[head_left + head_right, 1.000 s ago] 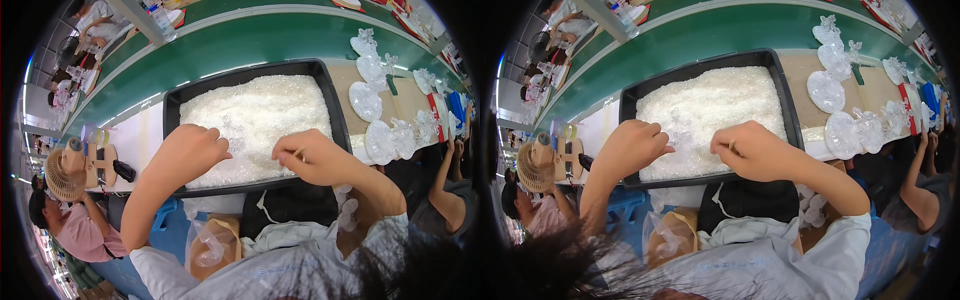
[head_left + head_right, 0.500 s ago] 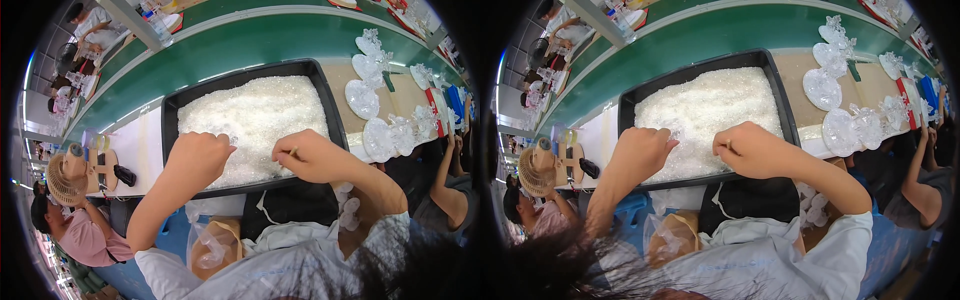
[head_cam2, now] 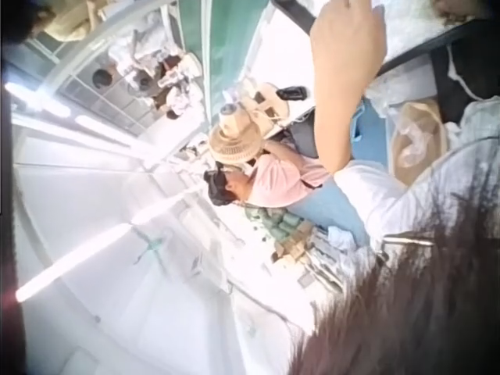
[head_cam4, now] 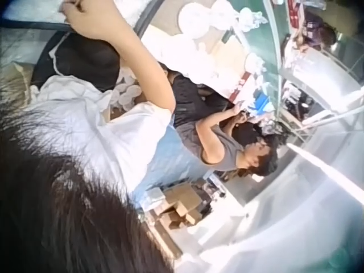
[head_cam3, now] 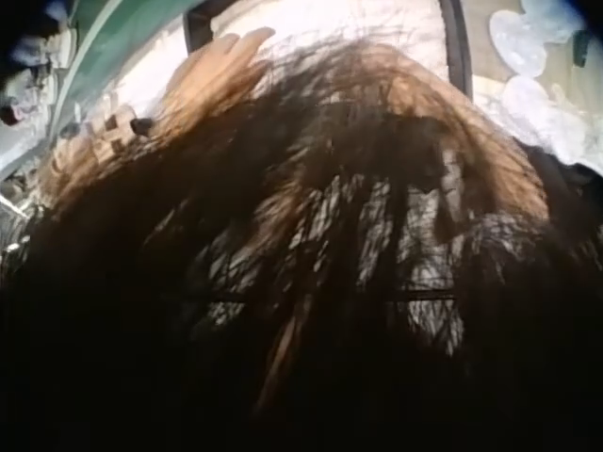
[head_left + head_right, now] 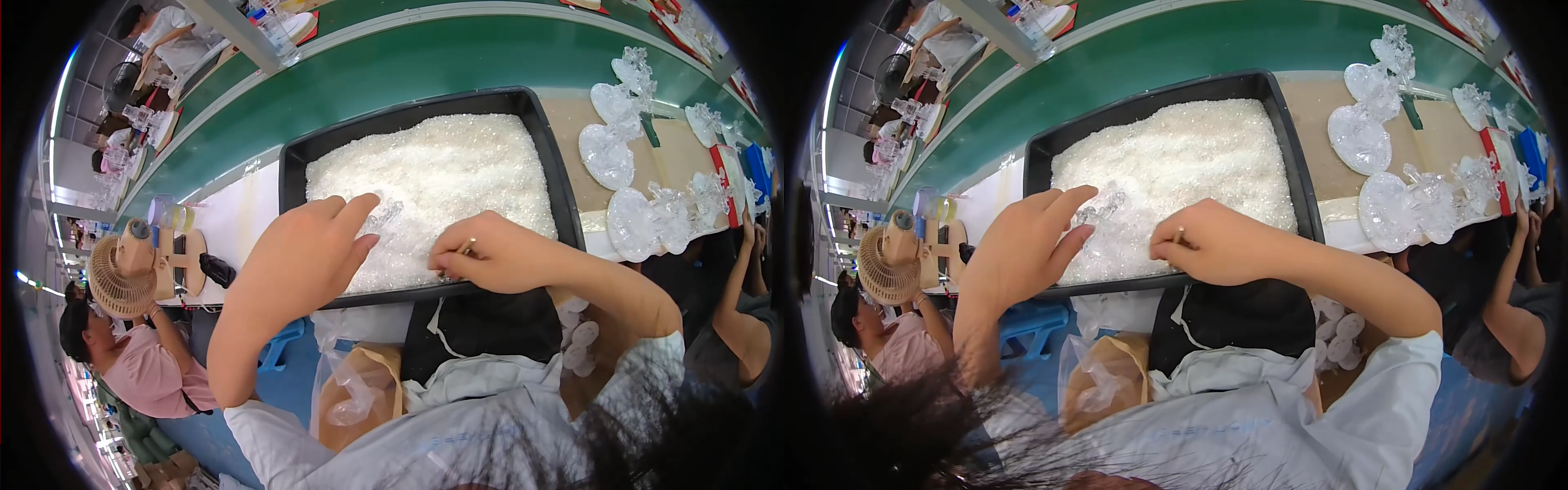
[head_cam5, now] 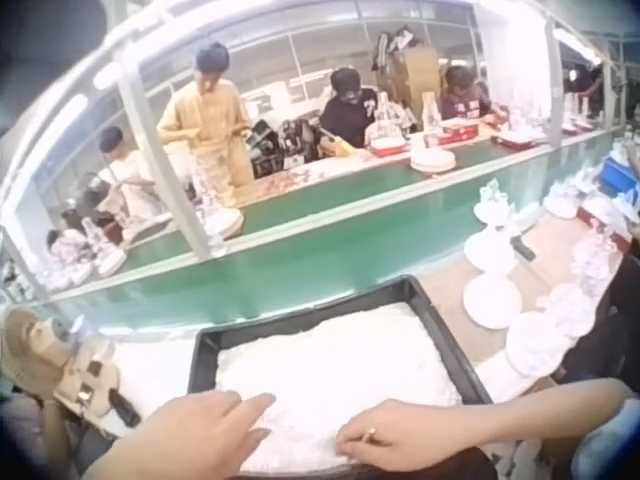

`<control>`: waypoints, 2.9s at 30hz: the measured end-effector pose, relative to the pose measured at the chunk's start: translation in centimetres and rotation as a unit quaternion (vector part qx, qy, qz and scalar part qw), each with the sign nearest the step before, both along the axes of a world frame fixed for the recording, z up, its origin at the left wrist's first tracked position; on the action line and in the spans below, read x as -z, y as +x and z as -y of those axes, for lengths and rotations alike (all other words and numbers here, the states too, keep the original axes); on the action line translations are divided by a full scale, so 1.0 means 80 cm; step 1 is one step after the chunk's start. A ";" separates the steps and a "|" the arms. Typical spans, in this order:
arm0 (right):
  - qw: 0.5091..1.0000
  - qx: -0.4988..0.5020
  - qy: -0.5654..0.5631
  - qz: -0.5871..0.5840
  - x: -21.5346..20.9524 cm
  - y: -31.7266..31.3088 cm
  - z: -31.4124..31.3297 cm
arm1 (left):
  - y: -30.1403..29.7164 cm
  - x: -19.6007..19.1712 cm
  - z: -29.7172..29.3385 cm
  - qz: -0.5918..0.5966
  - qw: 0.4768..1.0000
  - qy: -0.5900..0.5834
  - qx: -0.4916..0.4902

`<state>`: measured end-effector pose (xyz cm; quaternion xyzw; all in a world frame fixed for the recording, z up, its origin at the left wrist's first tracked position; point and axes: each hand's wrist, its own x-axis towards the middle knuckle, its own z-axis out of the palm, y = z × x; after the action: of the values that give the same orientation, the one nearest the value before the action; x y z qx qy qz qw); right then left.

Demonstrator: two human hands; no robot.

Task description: Applying a liquid adhesive to clear plastic snowflake ornaments with a brush and dipping them into a tray of white beads to coat them.

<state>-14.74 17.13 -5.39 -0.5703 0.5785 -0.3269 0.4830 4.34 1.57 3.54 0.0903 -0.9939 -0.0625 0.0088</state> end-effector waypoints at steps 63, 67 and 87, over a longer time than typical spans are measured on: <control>0.946 0.229 -0.217 0.073 -0.052 -0.068 -0.009 | 0.021 0.051 -0.001 -0.177 0.965 -0.185 -0.053; 0.946 0.220 -0.232 0.044 -0.073 -0.076 0.028 | 0.023 0.055 -0.009 -0.207 0.909 -0.341 0.118; 0.948 0.074 -0.263 -0.163 -0.043 -0.047 0.085 | 0.012 0.055 0.026 -0.137 0.797 -0.501 0.307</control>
<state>-18.47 10.34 -1.98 -0.6783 0.5832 -0.4048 0.1896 5.30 -0.51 -0.83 -0.2461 -0.8504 0.4331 0.1691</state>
